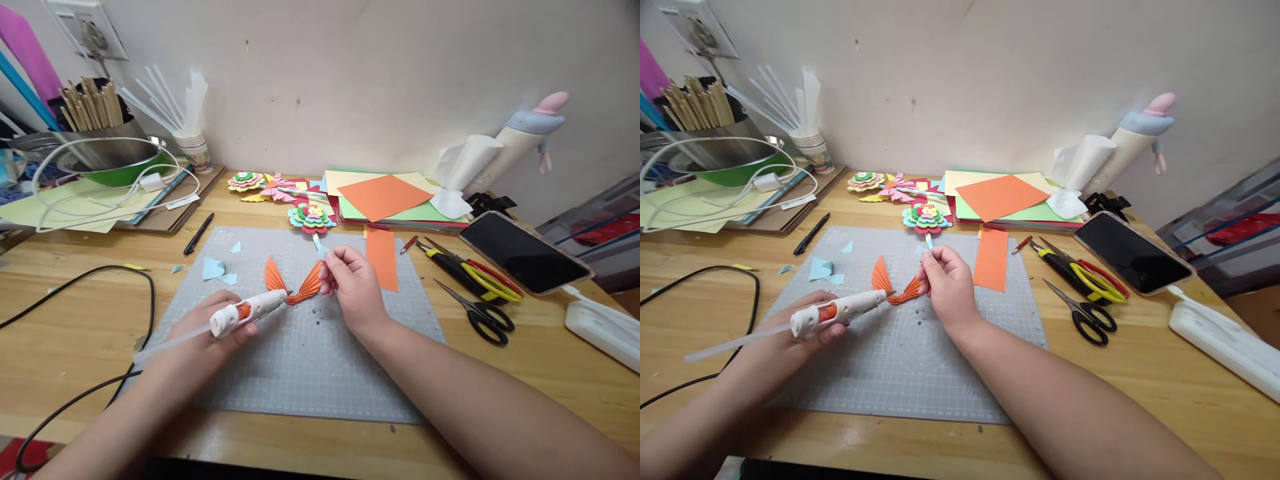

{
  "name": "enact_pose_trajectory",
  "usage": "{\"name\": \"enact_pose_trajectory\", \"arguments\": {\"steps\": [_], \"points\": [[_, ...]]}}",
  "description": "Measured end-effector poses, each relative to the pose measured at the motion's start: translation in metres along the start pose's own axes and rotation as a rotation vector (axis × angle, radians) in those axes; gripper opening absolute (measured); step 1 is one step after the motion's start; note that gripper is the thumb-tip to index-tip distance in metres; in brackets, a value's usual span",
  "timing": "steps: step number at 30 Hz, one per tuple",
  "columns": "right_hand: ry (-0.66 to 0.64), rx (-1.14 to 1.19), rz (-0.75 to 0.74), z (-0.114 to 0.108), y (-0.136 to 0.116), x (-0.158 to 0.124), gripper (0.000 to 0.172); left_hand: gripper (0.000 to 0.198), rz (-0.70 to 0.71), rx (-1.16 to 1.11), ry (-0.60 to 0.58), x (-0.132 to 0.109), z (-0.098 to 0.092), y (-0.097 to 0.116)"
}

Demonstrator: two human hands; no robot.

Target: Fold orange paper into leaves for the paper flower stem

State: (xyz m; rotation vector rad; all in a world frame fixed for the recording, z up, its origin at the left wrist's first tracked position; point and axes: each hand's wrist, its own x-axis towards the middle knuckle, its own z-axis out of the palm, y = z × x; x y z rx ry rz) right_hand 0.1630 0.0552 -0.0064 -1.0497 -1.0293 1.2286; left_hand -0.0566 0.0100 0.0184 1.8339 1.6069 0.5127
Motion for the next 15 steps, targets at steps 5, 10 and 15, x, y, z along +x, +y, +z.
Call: {"name": "enact_pose_trajectory", "arguments": {"steps": [5, 10, 15], "points": [[-0.031, -0.008, 0.032, 0.001, 0.002, 0.001, 0.02, 0.023, 0.069, 0.009, 0.058, -0.002, 0.003, -0.009], [-0.034, 0.022, 0.027, 0.002, 0.003, 0.001, 0.019, 0.025, 0.088, 0.075, 0.075, -0.003, 0.005, -0.014], [-0.028, 0.028, 0.016, 0.0, 0.004, 0.001, 0.02, 0.027, 0.049, 0.1, 0.056, -0.002, 0.005, -0.014]]}}
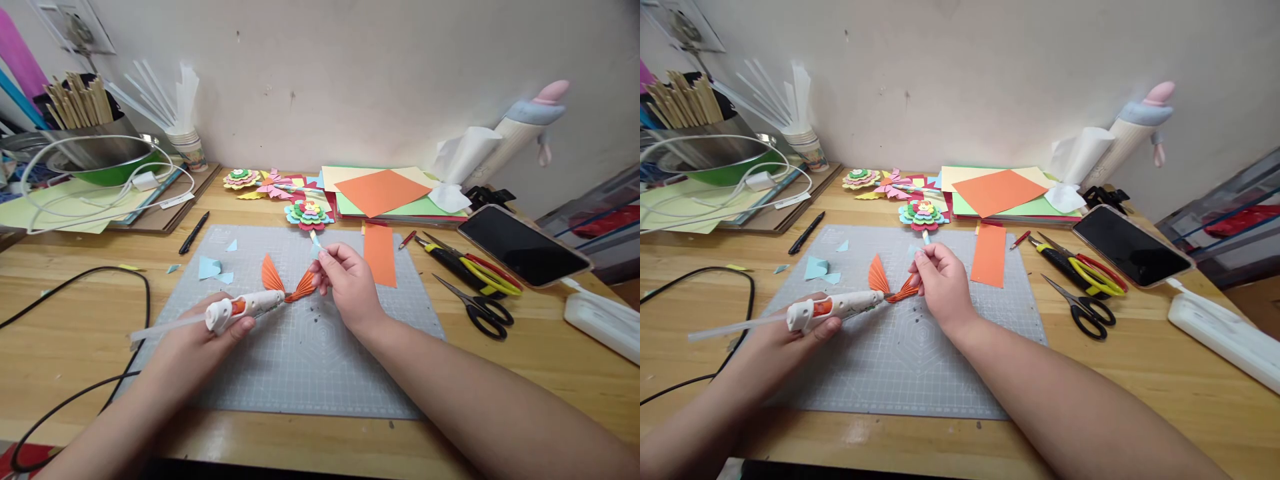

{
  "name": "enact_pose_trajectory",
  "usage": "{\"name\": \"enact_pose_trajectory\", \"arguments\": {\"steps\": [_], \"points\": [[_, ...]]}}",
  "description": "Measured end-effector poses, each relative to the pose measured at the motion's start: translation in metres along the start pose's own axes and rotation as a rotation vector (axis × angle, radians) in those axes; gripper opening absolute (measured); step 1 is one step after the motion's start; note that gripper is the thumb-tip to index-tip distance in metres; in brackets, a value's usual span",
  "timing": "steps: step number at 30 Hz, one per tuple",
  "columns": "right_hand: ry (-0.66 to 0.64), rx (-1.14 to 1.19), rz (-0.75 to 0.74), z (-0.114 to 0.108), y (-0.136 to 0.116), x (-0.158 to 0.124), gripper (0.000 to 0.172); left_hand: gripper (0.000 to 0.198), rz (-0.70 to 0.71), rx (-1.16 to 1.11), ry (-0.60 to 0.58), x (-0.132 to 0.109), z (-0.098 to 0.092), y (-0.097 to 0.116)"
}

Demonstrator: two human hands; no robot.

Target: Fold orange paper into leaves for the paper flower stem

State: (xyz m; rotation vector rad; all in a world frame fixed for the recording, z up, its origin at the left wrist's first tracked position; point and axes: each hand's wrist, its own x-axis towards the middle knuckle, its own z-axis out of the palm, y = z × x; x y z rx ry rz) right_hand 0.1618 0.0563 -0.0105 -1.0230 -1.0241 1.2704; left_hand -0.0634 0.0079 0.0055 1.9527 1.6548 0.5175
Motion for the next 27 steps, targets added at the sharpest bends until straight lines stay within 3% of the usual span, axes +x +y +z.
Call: {"name": "enact_pose_trajectory", "arguments": {"steps": [27], "points": [[0.002, -0.007, 0.001, -0.0004, 0.0018, 0.0012, 0.02, 0.029, -0.036, 0.042, 0.061, 0.0014, 0.0007, 0.0061]]}}
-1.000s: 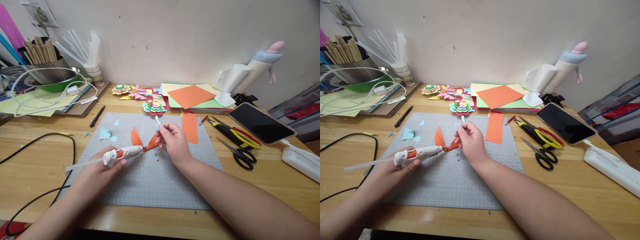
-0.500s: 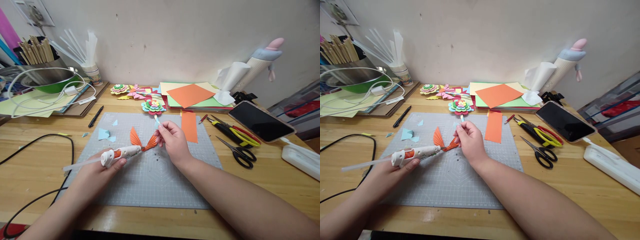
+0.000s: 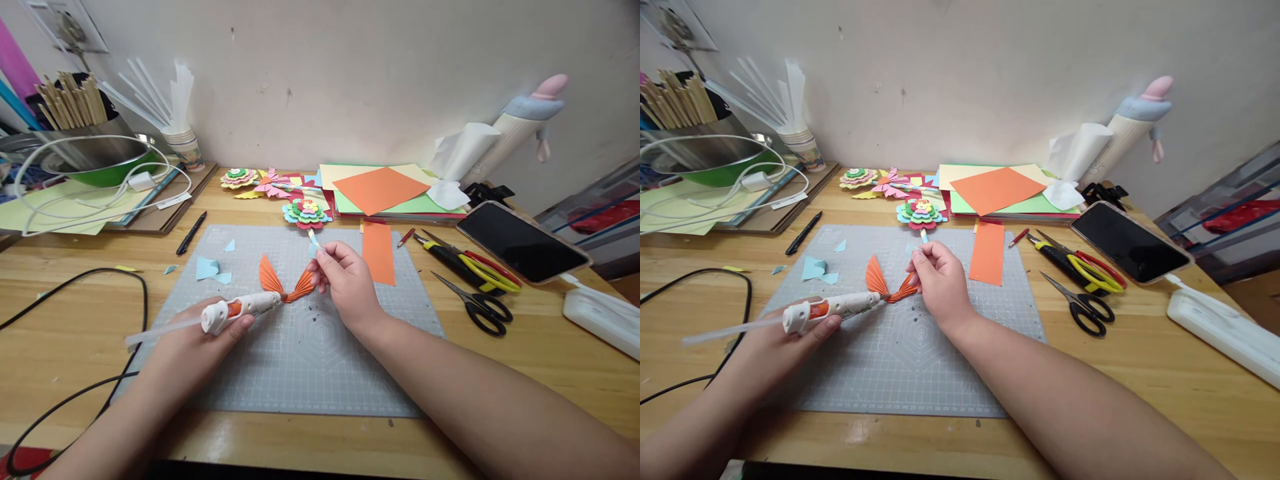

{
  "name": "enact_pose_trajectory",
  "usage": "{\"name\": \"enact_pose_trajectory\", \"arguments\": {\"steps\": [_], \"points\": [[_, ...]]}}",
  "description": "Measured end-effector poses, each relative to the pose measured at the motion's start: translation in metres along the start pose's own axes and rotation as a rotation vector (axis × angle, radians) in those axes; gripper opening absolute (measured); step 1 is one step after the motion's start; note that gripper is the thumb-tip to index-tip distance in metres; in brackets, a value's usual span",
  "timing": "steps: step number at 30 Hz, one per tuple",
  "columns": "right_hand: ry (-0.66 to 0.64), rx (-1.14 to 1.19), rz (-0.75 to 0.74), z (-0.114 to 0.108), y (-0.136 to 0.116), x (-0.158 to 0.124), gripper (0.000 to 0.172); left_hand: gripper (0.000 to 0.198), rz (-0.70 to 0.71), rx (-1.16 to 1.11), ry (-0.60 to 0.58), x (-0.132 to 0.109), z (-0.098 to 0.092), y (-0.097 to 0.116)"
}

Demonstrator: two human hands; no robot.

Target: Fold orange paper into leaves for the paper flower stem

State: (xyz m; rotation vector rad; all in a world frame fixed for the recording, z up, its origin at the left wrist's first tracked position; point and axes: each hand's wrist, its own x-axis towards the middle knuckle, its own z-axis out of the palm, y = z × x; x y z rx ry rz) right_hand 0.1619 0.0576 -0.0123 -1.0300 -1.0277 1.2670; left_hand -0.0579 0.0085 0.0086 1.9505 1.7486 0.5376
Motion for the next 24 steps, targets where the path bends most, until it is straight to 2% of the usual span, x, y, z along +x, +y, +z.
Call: {"name": "enact_pose_trajectory", "arguments": {"steps": [10, 13, 17, 20, 24], "points": [[-0.006, -0.019, -0.003, -0.0002, -0.0003, 0.0008, 0.02, 0.037, -0.048, 0.029, -0.024, -0.0011, -0.0012, -0.0023], [-0.073, -0.097, 0.023, -0.0004, 0.0006, -0.0011, 0.018, 0.036, -0.029, 0.012, -0.019, -0.0004, -0.0007, -0.0013], [-0.224, -0.36, 0.002, -0.0014, 0.0033, -0.0061, 0.017, 0.033, -0.029, -0.013, -0.01, 0.0008, -0.001, -0.0017], [-0.247, -0.449, -0.015, -0.0021, 0.0052, -0.007, 0.016, 0.033, -0.035, -0.008, 0.004, 0.0006, -0.0033, -0.0034], [-0.229, -0.393, 0.013, -0.0024, 0.0075, -0.0043, 0.016, 0.036, -0.009, -0.018, 0.023, -0.0011, -0.0054, -0.0055]]}}
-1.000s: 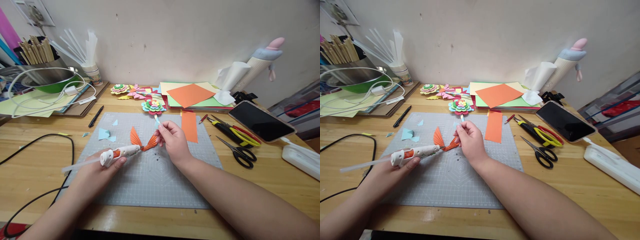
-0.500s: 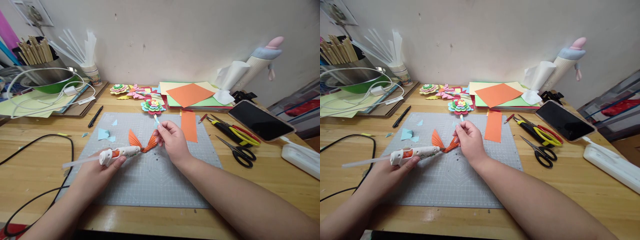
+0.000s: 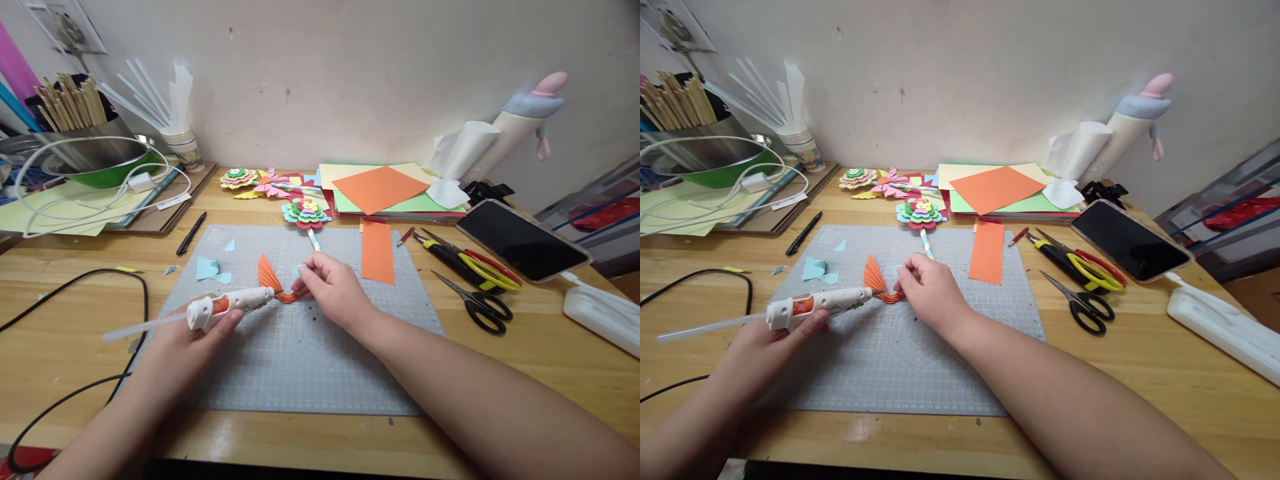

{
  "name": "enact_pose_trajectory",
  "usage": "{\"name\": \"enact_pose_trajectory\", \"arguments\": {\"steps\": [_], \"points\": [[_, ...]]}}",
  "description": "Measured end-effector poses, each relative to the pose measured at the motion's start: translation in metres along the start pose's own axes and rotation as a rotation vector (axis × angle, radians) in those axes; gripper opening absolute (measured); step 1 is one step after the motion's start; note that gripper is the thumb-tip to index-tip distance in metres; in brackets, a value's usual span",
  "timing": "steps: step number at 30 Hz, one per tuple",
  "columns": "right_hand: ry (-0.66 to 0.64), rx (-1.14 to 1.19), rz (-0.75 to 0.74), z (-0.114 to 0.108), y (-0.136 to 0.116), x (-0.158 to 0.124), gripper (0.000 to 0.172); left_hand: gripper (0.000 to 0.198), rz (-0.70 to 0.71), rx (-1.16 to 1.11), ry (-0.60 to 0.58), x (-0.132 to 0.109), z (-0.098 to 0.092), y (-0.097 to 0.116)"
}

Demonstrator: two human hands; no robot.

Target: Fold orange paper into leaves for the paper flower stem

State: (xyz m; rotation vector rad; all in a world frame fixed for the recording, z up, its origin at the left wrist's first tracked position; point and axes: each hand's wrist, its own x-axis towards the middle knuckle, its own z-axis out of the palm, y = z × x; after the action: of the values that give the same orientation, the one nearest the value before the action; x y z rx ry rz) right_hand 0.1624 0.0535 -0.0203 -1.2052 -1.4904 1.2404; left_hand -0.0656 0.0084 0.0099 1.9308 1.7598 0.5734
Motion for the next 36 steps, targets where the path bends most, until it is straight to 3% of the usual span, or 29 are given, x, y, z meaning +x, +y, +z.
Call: {"name": "enact_pose_trajectory", "arguments": {"steps": [9, 25, 36], "points": [[0.045, 0.092, 0.037, 0.0, -0.002, 0.0, 0.016, 0.034, 0.043, 0.052, -0.054, 0.001, 0.005, 0.01], [0.049, 0.09, 0.035, 0.001, 0.002, 0.002, 0.015, 0.033, -0.056, 0.003, -0.012, 0.002, 0.008, 0.009], [0.051, 0.086, 0.041, 0.001, 0.0, 0.002, 0.015, 0.033, -0.015, 0.047, -0.006, 0.002, 0.008, 0.008]]}}
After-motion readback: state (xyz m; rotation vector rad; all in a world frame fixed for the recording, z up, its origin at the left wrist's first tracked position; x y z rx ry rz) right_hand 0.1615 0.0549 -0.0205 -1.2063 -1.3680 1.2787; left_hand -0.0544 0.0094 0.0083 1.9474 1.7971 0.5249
